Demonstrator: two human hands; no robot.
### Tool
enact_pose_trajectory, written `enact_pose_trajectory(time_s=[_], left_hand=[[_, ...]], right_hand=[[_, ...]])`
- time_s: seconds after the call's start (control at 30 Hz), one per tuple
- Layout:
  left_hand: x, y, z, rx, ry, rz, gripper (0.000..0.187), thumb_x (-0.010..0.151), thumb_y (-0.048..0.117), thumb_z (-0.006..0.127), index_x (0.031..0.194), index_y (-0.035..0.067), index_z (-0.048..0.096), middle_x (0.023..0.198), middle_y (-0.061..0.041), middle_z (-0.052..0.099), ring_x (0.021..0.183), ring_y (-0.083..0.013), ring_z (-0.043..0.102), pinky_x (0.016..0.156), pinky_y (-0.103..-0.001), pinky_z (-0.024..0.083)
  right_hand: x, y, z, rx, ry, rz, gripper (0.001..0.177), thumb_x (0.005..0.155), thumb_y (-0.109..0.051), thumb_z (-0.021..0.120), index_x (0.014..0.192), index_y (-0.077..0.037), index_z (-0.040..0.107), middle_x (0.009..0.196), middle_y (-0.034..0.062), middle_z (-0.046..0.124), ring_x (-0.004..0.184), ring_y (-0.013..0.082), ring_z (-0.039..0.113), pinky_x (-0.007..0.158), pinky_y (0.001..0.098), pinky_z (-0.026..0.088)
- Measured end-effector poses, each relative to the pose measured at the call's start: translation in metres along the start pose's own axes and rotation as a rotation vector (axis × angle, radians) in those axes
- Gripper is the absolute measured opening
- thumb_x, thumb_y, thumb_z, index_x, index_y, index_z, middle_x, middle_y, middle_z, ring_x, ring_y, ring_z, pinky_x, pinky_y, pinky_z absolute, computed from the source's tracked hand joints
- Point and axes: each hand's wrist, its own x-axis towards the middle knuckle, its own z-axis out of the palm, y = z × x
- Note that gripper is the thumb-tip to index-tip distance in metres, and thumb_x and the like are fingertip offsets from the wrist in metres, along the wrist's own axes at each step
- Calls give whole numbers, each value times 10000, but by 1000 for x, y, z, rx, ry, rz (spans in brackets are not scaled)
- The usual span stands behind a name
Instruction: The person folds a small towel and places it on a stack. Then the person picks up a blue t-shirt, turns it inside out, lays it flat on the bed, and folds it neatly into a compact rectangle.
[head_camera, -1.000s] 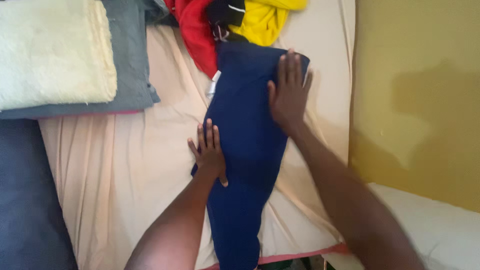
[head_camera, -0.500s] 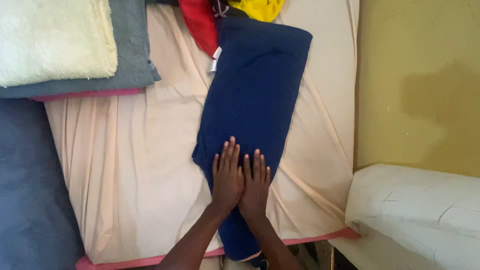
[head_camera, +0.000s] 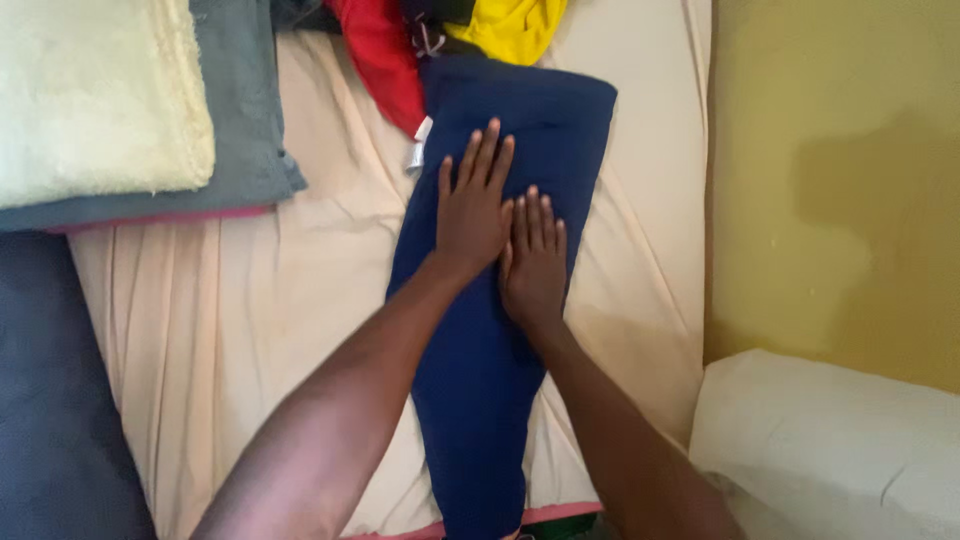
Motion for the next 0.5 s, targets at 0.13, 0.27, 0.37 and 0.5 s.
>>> enact_pose_trajectory(time_s=[0.13, 0.27, 0.37, 0.5], left_hand=[[61, -13, -9, 36, -127, -59, 570, 926, 262, 651, 1458, 170, 468, 1679, -96, 207, 1538, -279, 225, 1193, -605, 221], [94, -36, -15, 3, -72, -57, 411, 987, 206, 616, 1383, 122, 540, 1633, -51, 357, 1409, -289, 405, 1081, -599, 352], [113, -51, -17, 116, 42, -39, 500, 892, 120, 650, 1384, 92, 565, 1486, -47, 482, 1287, -306, 485, 983, -569, 417], [134, -69, -29, 84, 165, 60, 351, 827, 127, 774, 1165, 85, 691, 1223, -89, 599, 1167, -337, 522, 895, -520, 446]], right_hand=[[62, 22, -8, -48, 22, 17, 591, 1081, -255, 416, 1603, 6, 321, 1692, 193, 260, 1579, 351, 223, 1252, 569, 177], [123, 54, -12, -137, 62, 12, 523, 1097, -226, 462, 1558, 15, 406, 1636, 197, 350, 1525, 361, 281, 1200, 598, 230], [164, 84, -23, 30, 112, -48, 383, 1109, -163, 558, 1459, -6, 565, 1540, 162, 511, 1404, 328, 442, 1159, 505, 381], [192, 109, -41, 29, 180, -21, 203, 832, -111, 809, 1030, -78, 782, 1133, 165, 647, 1073, 376, 537, 882, 489, 453]])
